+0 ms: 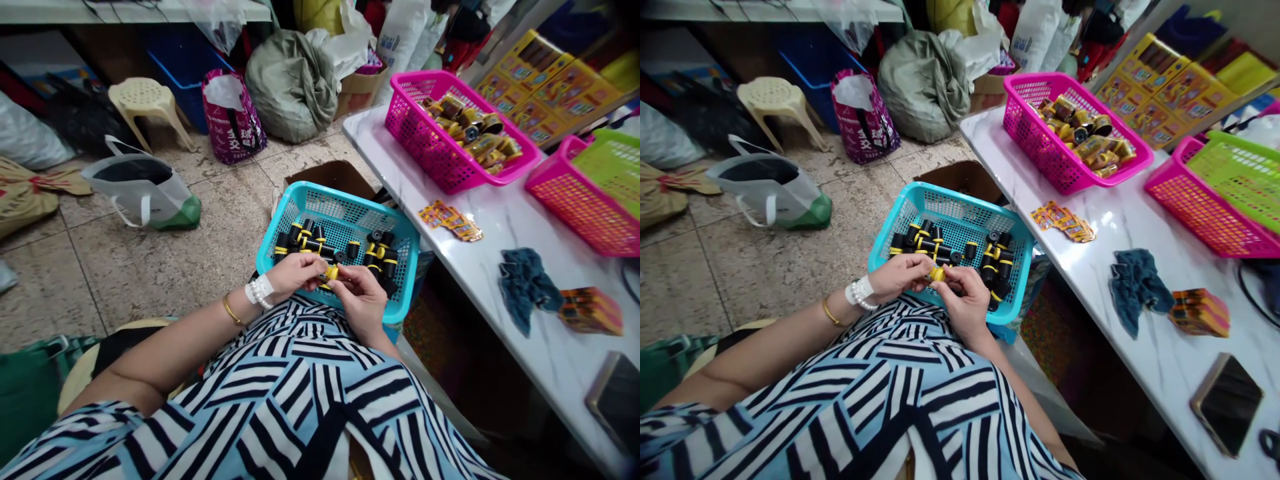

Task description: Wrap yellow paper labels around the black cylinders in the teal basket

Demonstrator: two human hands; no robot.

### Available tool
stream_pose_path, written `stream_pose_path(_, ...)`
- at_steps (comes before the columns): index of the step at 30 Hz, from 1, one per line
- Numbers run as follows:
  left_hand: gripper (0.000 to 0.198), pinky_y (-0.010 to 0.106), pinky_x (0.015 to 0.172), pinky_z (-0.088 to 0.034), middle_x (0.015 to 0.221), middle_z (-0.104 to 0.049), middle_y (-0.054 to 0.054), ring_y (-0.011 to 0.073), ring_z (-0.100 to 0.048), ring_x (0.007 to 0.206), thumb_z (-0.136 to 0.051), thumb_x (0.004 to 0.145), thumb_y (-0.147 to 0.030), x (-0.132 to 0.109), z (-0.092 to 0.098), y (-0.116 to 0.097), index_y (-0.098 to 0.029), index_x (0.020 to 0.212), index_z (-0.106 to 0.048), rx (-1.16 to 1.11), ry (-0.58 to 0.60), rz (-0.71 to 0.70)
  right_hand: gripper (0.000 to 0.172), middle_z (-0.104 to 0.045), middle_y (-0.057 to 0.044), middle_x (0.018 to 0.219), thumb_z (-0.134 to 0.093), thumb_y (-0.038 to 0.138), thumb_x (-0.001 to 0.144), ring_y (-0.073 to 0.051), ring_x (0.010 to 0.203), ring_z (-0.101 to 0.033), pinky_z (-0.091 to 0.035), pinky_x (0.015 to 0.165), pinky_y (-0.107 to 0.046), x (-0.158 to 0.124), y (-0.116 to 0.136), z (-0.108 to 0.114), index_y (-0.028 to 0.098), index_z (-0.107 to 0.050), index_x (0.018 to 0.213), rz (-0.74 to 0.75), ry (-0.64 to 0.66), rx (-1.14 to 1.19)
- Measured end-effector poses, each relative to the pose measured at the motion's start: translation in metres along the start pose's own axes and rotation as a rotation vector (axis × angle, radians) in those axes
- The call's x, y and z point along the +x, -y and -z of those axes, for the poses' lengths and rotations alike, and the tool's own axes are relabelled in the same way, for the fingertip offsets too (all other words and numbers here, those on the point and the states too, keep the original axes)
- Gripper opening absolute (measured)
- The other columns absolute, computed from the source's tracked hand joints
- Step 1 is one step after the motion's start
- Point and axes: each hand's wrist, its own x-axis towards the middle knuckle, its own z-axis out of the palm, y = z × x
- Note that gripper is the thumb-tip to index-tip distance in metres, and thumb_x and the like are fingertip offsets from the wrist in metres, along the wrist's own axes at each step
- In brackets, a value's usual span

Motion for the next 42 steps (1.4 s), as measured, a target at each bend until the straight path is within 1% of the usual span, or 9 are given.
stream_pose_path(5,0.048,0.019,0.043,-0.030,0.055,-0.054,-0.002,0.0056,-0.044,0.045,-0.073,0.073,-0.059,0.007,-0.002,0.000,-0.012,0.074,-0.063,0.068,-0.035,-0.047,0.029,-0.070,-0.001,0.080,-0.084,0.036,0.067,-0.015,0.070,-0.066,-0.061,0.071,-0.034,0.005,-0.004,0.002,0.020,-0.070,0.087,-0.255,0.029,0.154)
stream_pose_path(10,0.051,0.019,0.034,-0.017,0.043,-0.046,-0.006,0.0037,-0.030,0.031,-0.066,0.076,-0.066,0.017,-0.010,-0.002,-0.014,0.077,-0.061,-0.016,0.034,0.155,0.035,-0.066,-0.004,0.112,-0.081,0.037,0.071,-0.019,0.081,-0.070,-0.065,0.069,-0.038,0.013,-0.009,0.013,0.024,-0.073,0.102,-0.407,0.222,0.351)
stream_pose_path(17,0.041,0.016,0.039,-0.028,0.054,-0.052,-0.006,0.0015,-0.035,0.037,-0.081,0.070,-0.045,0.016,-0.016,0.004,-0.013,0.082,-0.059,-0.439,0.122,0.147,0.020,-0.063,-0.003,0.101,-0.080,0.038,0.072,-0.015,0.071,-0.067,-0.063,0.053,-0.030,0.019,-0.016,0.013,0.023,-0.072,0.083,-0.311,0.011,0.340)
stream_pose_path(22,0.041,0.015,0.037,-0.023,0.052,-0.051,-0.005,0.0015,-0.034,0.037,-0.081,0.070,-0.048,0.019,-0.020,0.008,-0.013,0.076,-0.060,-0.423,0.032,0.199,0.021,-0.062,-0.005,0.110,-0.071,0.030,0.081,-0.016,0.083,-0.067,-0.063,0.067,-0.030,0.022,-0.008,0.015,0.029,-0.075,0.101,-0.118,0.182,0.072)
stream_pose_path(25,0.040,0.016,0.038,-0.025,0.053,-0.051,-0.005,0.0026,-0.035,0.038,-0.085,0.065,-0.044,0.020,-0.022,0.010,-0.015,0.076,-0.062,-0.475,-0.027,0.185,0.016,-0.061,-0.005,0.104,-0.072,0.026,0.080,-0.014,0.072,-0.067,-0.062,0.061,-0.029,0.025,-0.009,0.015,0.029,-0.077,0.095,-0.022,0.196,0.075)
stream_pose_path(28,0.043,0.017,0.042,-0.031,0.060,-0.056,-0.003,0.0041,-0.041,0.043,-0.084,0.065,-0.049,0.028,-0.016,0.014,-0.018,0.091,-0.069,-0.487,-0.069,0.193,0.009,-0.061,-0.003,0.098,-0.075,0.025,0.078,-0.013,0.063,-0.065,-0.060,0.052,-0.027,0.061,-0.008,0.021,0.028,-0.077,0.086,0.081,0.126,0.045)
stream_pose_path(34,0.043,0.017,0.047,-0.035,0.064,-0.058,-0.002,0.0046,-0.044,0.048,-0.085,0.066,-0.046,0.028,-0.012,0.010,-0.017,0.094,-0.072,-0.340,-0.077,0.194,0.010,-0.066,-0.008,0.103,-0.071,0.028,0.082,-0.024,0.099,-0.064,-0.053,0.093,-0.044,0.206,0.076,0.110,0.027,-0.078,0.089,0.582,-0.523,-0.530)
stream_pose_path(38,0.038,0.017,0.050,-0.038,0.064,-0.058,-0.002,0.0052,-0.046,0.051,-0.085,0.067,-0.040,0.024,-0.017,0.005,-0.015,0.091,-0.071,-0.308,-0.078,0.197,0.030,-0.070,-0.010,0.100,-0.070,0.025,0.081,-0.026,0.097,-0.064,-0.048,0.096,-0.046,0.274,0.081,0.172,0.019,-0.074,0.109,0.428,-0.471,-0.825)
stream_pose_path(42,0.042,0.018,0.050,-0.038,0.065,-0.059,-0.001,0.0056,-0.046,0.052,-0.087,0.063,-0.036,0.025,-0.010,0.005,-0.012,0.093,-0.071,-0.388,-0.116,0.194,0.031,-0.071,-0.012,0.107,-0.057,0.036,0.091,-0.024,0.092,-0.066,-0.050,0.092,-0.042,0.259,0.050,0.186,0.016,-0.071,0.110,0.430,-0.508,-0.931)
